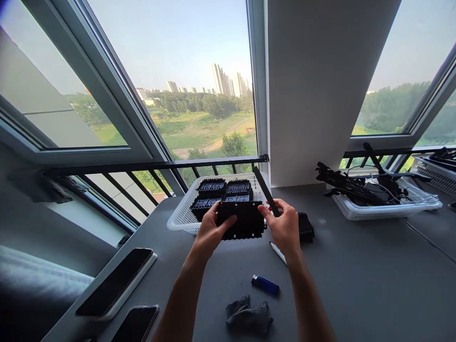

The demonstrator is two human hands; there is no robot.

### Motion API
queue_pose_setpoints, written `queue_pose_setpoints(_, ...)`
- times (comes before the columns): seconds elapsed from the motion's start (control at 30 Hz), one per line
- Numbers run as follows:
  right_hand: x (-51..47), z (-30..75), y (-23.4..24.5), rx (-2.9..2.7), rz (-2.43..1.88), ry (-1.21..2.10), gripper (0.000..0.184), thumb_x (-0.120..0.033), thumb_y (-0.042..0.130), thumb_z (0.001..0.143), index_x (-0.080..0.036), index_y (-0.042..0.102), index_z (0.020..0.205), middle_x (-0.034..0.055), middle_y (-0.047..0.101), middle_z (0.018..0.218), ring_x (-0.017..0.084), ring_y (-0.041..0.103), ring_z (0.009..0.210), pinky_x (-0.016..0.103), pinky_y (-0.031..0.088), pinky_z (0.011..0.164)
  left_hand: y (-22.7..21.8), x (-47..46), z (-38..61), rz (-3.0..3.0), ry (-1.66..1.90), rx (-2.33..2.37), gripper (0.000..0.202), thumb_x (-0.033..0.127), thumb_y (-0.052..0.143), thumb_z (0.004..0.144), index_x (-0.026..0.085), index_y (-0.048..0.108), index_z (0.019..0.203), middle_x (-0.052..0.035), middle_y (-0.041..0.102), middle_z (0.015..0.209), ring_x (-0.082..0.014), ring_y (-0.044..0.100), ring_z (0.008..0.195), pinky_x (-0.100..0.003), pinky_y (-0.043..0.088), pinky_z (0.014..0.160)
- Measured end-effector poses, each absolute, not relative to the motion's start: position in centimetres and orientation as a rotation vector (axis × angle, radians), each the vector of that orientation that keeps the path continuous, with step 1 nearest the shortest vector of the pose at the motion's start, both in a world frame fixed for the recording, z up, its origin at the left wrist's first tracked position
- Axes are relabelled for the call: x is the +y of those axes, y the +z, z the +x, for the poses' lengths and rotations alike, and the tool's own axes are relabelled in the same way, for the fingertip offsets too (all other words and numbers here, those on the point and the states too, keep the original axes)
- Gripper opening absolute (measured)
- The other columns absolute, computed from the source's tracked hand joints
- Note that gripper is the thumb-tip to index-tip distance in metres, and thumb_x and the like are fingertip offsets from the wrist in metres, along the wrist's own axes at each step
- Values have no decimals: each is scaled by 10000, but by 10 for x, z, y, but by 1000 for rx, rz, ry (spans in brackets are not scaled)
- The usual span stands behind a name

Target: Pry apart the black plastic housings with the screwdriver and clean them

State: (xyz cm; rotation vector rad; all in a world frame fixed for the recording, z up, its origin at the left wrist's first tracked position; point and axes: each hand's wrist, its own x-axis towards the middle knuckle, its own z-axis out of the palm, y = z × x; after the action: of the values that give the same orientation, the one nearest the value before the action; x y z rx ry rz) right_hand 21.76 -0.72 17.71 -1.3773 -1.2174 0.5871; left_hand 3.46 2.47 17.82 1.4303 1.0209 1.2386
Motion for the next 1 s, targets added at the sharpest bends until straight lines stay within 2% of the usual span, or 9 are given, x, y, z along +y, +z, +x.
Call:
queue_pose_setpoints(0.13, -9, 218, 180, -1234, -1254, 710, 362, -516, 678, 758, -165, 724, 835, 74, 723, 821, 230, 660, 816, 320, 486, 735, 177, 25, 31, 1454, 1180, 1038, 363, 343, 729, 695, 191, 562, 978, -17, 664, 820, -188, 644, 758, -291, 518, 697)
queue_pose_setpoints(0.2, -10, 216, 180, -1224, -1237, 736, 360, -515, 709, 728, -164, 722, 805, 63, 714, 788, 217, 655, 783, 309, 488, 713, 176, 25, 31, 1505, 1198, 1098, 414, 384, 729, 704, 199, 551, 1029, -17, 657, 839, -189, 642, 771, -290, 515, 698)
queue_pose_setpoints(0.3, -10, 214, 179, -1197, -1216, 833, 385, -525, 760, 672, -159, 705, 779, 40, 677, 728, 172, 612, 662, 267, 467, 590, 173, 26, 30, 1534, 1235, 1191, 466, 458, 710, 719, 202, 551, 1075, -22, 648, 855, -190, 632, 772, -294, 504, 699)
queue_pose_setpoints(0.37, -9, 214, 177, -1159, -1196, 910, 408, -528, 781, 648, -156, 687, 785, 22, 641, 704, 123, 539, 552, 235, 412, 482, 171, 28, 31, 1508, 1252, 1195, 468, 491, 688, 735, 195, 564, 1075, -24, 639, 838, -188, 619, 763, -299, 497, 708)
queue_pose_setpoints(0.47, -7, 215, 175, -1064, -1146, 1008, 446, -544, 778, 648, -168, 666, 859, -6, 592, 741, 53, 398, 440, 205, 306, 377, 169, 31, 33, 1419, 1288, 1090, 459, 520, 649, 763, 184, 574, 1067, -36, 633, 856, -190, 608, 790, -307, 492, 743)
queue_pose_setpoints(0.63, -7, 216, 176, -1040, -1114, 1095, 525, -506, 782, 669, -218, 627, 1081, -22, 539, 855, 19, 340, 443, 190, 280, 366, 167, 34, 34, 1134, 1473, 997, 485, 542, 610, 789, 200, 504, 1116, -41, 630, 933, -183, 610, 865, -306, 490, 787)
queue_pose_setpoints(0.73, -7, 214, 178, -1027, -1099, 1178, 564, -501, 790, 654, -215, 606, 1103, -28, 537, 833, 20, 330, 437, 189, 269, 354, 168, 33, 34, 1018, 1486, 971, 476, 508, 653, 757, 208, 469, 1078, -16, 627, 897, -159, 612, 799, -274, 492, 720)
queue_pose_setpoints(0.87, -7, 208, 177, -1014, -1061, 1184, 462, -514, 789, 640, -174, 620, 904, -60, 484, 677, 26, 262, 425, 192, 219, 342, 175, 28, 34, 1105, 1328, 962, 436, 362, 752, 650, 202, 485, 957, 39, 606, 760, -111, 573, 643, -206, 453, 596)
queue_pose_setpoints(1.0, -5, 209, 173, -1058, -1103, 1068, 438, -510, 781, 652, -164, 645, 883, -37, 540, 677, 48, 320, 442, 202, 238, 356, 180, 25, 32, 1316, 1207, 1005, 447, 273, 786, 597, 183, 584, 985, 27, 649, 767, -128, 597, 676, -211, 469, 629)
